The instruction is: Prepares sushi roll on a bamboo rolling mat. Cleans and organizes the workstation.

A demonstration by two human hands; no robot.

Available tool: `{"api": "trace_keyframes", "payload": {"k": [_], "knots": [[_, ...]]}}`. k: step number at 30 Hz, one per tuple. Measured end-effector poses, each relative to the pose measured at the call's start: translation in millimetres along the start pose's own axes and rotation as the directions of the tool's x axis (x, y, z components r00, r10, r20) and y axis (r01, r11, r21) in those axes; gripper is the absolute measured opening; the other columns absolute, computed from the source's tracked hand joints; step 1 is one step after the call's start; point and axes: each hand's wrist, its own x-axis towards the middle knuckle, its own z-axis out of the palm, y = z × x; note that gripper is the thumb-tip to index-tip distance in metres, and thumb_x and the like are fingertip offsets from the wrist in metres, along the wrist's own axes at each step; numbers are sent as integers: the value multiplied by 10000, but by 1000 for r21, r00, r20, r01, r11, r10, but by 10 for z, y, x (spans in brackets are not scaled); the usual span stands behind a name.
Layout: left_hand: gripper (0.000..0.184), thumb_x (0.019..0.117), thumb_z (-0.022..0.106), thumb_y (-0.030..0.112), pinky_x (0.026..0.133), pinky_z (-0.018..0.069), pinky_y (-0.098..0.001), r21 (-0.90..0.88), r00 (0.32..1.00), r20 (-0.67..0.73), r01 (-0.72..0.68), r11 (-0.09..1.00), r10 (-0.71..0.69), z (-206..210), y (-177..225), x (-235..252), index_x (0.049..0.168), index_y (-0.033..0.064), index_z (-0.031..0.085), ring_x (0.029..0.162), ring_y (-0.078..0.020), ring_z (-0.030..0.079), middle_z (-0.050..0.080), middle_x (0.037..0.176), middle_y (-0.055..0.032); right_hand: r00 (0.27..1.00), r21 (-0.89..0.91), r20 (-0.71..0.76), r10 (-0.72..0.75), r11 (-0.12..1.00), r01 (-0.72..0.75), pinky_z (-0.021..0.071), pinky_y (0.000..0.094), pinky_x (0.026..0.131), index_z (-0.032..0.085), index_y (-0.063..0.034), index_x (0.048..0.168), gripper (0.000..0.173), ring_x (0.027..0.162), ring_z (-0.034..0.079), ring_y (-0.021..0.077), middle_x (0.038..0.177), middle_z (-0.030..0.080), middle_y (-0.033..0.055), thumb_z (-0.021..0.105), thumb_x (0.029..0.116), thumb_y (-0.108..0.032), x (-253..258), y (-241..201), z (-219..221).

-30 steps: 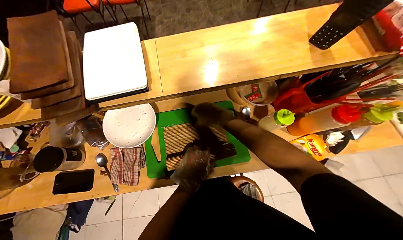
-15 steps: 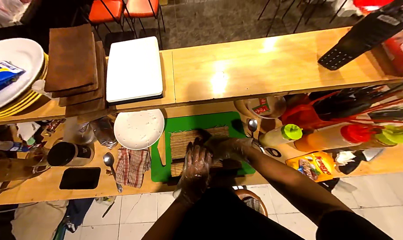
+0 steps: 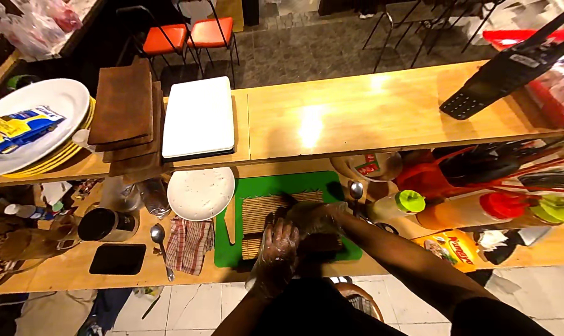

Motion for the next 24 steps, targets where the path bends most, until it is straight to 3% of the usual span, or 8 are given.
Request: {"api": "trace_keyframes", "payload": {"k": [8,11,13,15,16,18,21,24], "knots": [[486,909,667,412,1018,491,-485,-41,998,-59,-18,999,16,121,-48,-23,1306,132,675,1217,-274,625,678,1305,-77,985,28,-143,-101,994,106,518,574,891,689,-13,1071,296,990,643,327,1034,672,180,797,883,-214,111,135,-145],[472,970,608,411,1046,474,-520,-59,999,-20,-33,998,32,169,-119,197,1307,86,662,1262,-316,604,656,1342,-132,958,112,-286,-4,993,38,507,507,934,658,33,1165,284,1025,638,303,1105,666,207,705,953,-150,-168,-11,-507],[472,1009,555,405,1068,460,-537,-49,1000,3,-14,999,15,224,-187,433,1338,78,642,1282,-338,588,635,1372,-153,833,286,-527,167,958,-10,486,419,993,643,51,1238,311,1088,631,262,1185,669,212,651,990,-137,-329,4,-588],[423,1007,513,357,1011,489,-539,26,1000,17,14,1000,-14,287,-251,653,1281,76,671,1209,-345,630,670,1305,-152,769,196,-631,102,980,30,520,389,958,687,-42,1206,332,1057,654,196,1141,697,129,667,984,-287,41,384,-609],[397,1009,495,346,970,507,-537,51,999,32,22,998,-24,298,-276,738,1232,85,695,1160,-345,650,692,1248,-145,802,57,-597,35,998,-1,555,413,917,720,-122,1131,330,1010,678,174,1072,719,69,660,968,-403,330,540,-664],[396,1026,476,360,978,505,-537,52,992,105,64,997,-69,263,-270,811,1204,97,713,1151,-347,654,705,1219,-140,884,-105,-467,-1,993,-54,528,583,855,732,-80,1035,316,961,683,308,988,714,141,632,981,-375,753,623,-719],[423,1021,486,365,996,494,-536,55,983,162,82,995,-90,202,-250,806,1235,72,703,1172,-362,646,696,1243,-161,925,-95,-377,48,991,-90,485,607,973,683,-21,1186,320,1124,643,381,1156,681,213,531,1051,-268,875,566,-635],[441,1010,504,385,966,514,-535,66,992,109,52,996,-59,254,-255,777,1226,63,714,1134,-359,664,706,1212,-166,935,-154,-337,111,973,-171,496,593,968,688,0,1161,299,1120,647,383,1165,680,216,545,1048,-238,823,356,-631]]}}
